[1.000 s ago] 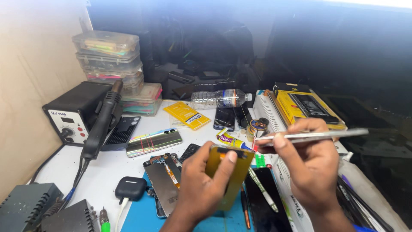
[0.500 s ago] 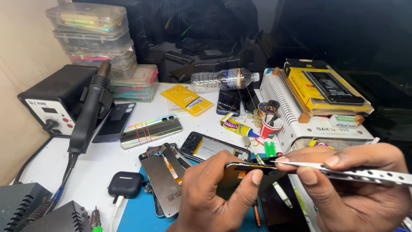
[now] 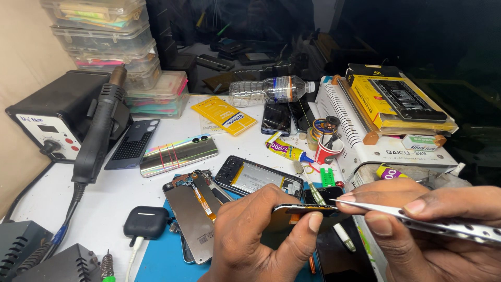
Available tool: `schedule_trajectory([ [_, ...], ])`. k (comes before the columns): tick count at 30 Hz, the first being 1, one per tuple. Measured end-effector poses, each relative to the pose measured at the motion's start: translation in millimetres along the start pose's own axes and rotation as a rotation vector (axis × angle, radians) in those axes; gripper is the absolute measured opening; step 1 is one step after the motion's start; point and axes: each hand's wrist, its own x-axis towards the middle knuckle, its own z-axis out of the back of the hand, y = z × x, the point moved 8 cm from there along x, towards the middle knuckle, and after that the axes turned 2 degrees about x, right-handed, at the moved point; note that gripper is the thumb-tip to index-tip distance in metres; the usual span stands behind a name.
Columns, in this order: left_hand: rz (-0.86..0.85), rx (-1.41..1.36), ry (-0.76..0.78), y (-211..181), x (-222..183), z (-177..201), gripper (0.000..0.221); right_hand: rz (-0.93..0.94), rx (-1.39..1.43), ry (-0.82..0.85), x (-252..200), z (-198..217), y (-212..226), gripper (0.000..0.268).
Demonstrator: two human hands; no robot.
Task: The person manipulates the internal components of a disassembled mobile phone using tweezers. They hold a small circuit board and use the tweezers to precisely poke at and arrange flexible connectors and thin wires. Later, they handle a yellow internal component, likely a battery or screen backing, and use the tweezers to peel or adjust a thin adhesive strip or ribbon cable on its surface.
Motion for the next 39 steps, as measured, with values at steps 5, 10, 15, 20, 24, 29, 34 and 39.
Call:
schedule_trajectory([
  [5, 0.003, 0.011, 0.002, 0, 0, -1, 0.020, 0.021, 0.052, 0.025, 2, -2, 1, 0.031],
  [10, 0.026, -0.019, 0.013, 0, 1, -1, 0.021, -0.032, -0.146, 0.095, 7, -2, -5, 0.017],
  [15, 0.111, -0.137, 0.020, 4, 1, -5, 0.019, 0.041, 0.033, -0.012, 7, -11, 1, 0.021],
  [20, 0.110, -0.133, 0.041, 5, 0, -8, 0.021, 0.082, 0.317, -0.025, 4, -21, 4, 0.029],
  [24, 0.109, -0.173, 0.056, 6, -2, -12, 0.021, 0.032, 0.377, -0.040, 2, -22, -4, 0.031],
  [29, 0.149, -0.189, 0.028, 8, -1, -7, 0.021, 0.036, 0.405, -0.050, 3, -17, -3, 0.031],
  [34, 0.187, -0.124, 0.055, 14, 0, -8, 0.020, 0.020, 0.324, 0.005, 4, -20, -8, 0.031],
  [39, 0.308, -0.083, 0.108, 30, -1, -13, 0.025, -0.019, 0.301, 0.025, 5, -23, -19, 0.031],
])
